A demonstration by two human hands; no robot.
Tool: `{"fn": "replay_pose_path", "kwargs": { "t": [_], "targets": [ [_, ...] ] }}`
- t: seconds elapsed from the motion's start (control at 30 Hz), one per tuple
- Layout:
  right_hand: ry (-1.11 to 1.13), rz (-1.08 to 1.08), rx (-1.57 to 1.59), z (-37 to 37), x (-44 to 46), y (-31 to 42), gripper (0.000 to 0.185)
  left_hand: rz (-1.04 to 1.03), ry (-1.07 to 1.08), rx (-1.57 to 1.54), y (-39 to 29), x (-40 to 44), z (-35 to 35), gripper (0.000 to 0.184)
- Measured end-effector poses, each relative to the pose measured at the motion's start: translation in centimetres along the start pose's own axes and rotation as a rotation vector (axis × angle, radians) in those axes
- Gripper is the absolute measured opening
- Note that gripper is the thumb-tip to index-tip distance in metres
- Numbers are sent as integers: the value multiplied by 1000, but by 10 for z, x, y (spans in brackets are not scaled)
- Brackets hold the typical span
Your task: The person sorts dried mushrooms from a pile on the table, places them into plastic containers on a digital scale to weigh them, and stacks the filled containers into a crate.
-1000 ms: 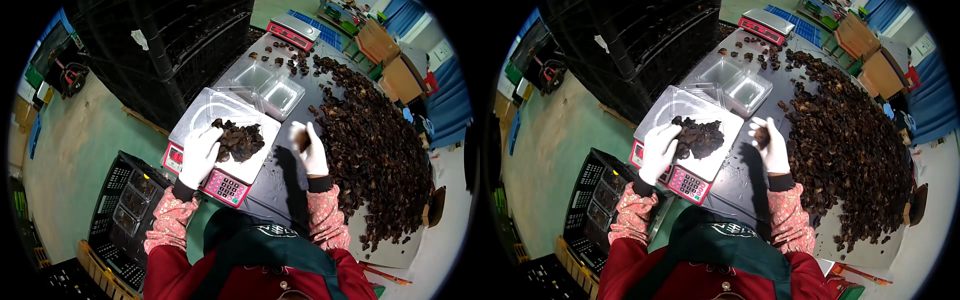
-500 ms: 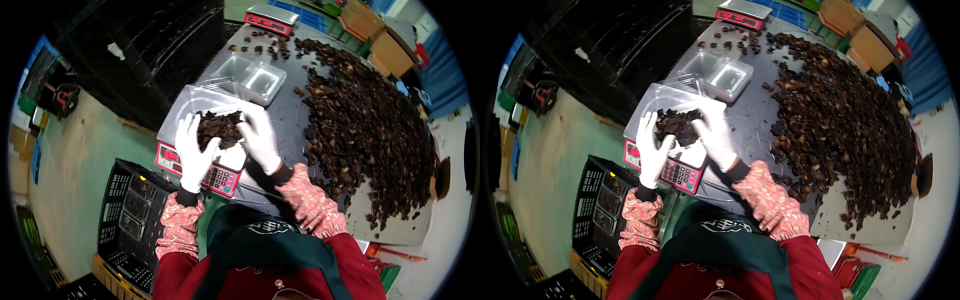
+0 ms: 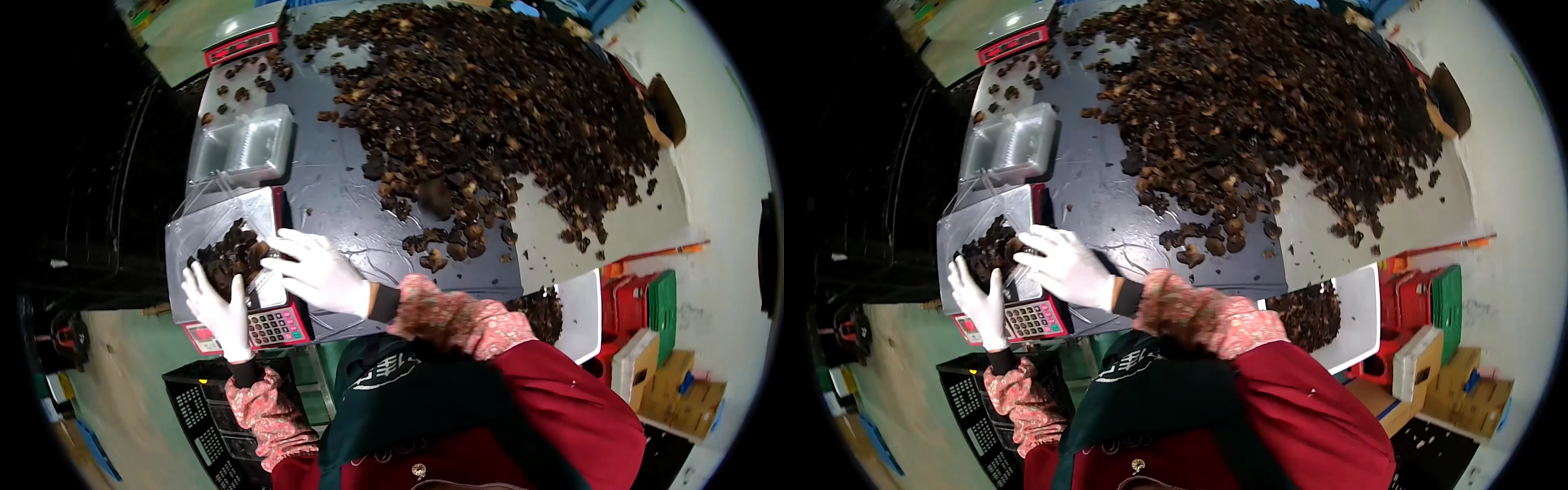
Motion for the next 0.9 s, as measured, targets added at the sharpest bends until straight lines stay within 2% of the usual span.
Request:
{"fn": "replay_pose_path", "kwargs": {
  "t": [0.07, 0.13, 0.2, 0.27, 0.33, 0.4, 0.43, 0.47, 0.57, 0.6, 0.7, 0.73, 0.8, 0.83, 0.87, 0.9],
  "targets": [
    [-40, -3, -83, 39, -28, -29, 30, -65, -176, -131, -22, -1, 18, 70],
    [78, -336, -241, 74, -82, -86, 40, -101, -260, -382, -58, -11, 27, 50],
    [226, -496, -687, 122, -106, -91, 41, -78, -66, -750, -99, -32, 16, 39],
    [204, -422, -644, 139, -144, -113, 45, -173, 233, -908, -146, -57, -8, 34],
    [226, -409, -551, 144, -151, -123, 49, -258, 377, -982, -189, -81, -40, 29],
    [338, -488, -497, 144, -140, -125, 50, -281, 477, -818, -220, -98, -71, 35],
    [256, -415, -501, 142, -138, -122, 48, -284, 535, -759, -232, -102, -85, 40],
    [346, -419, -514, 141, -134, -124, 35, -288, 593, -697, -240, -106, -98, 45],
    [293, -446, -429, 134, -141, -140, 14, -362, 622, -624, -246, -106, -111, 35],
    [281, -452, -432, 138, -140, -142, 14, -395, 619, -600, -247, -103, -114, 28],
    [101, -586, -174, 151, -138, -144, 16, -300, 553, -666, -240, -106, -116, 19],
    [-29, -684, 51, 162, -139, -142, 21, -243, 518, -702, -237, -109, -120, 16],
    [-52, -811, 169, 174, -135, -133, 23, -186, 434, -728, -226, -111, -123, 14],
    [-179, -1204, 660, 195, -132, -119, 24, -25, 543, -925, -225, -108, -125, 17],
    [-298, -1168, 820, 193, -144, -126, 24, 147, 657, -1112, -226, -108, -126, 20],
    [-409, -1218, 995, 188, -146, -126, 24, 190, 673, -1122, -226, -109, -127, 22]
  ]
}}
Point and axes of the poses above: each hand's wrist, its own x-axis towards the middle knuckle, its own z-axis out of the back of the hand, y = z × x, the point moved 1 cm from there along x, towards the middle knuckle, and after that the axes turned 7 degrees about -y, right-handed, at the moved point
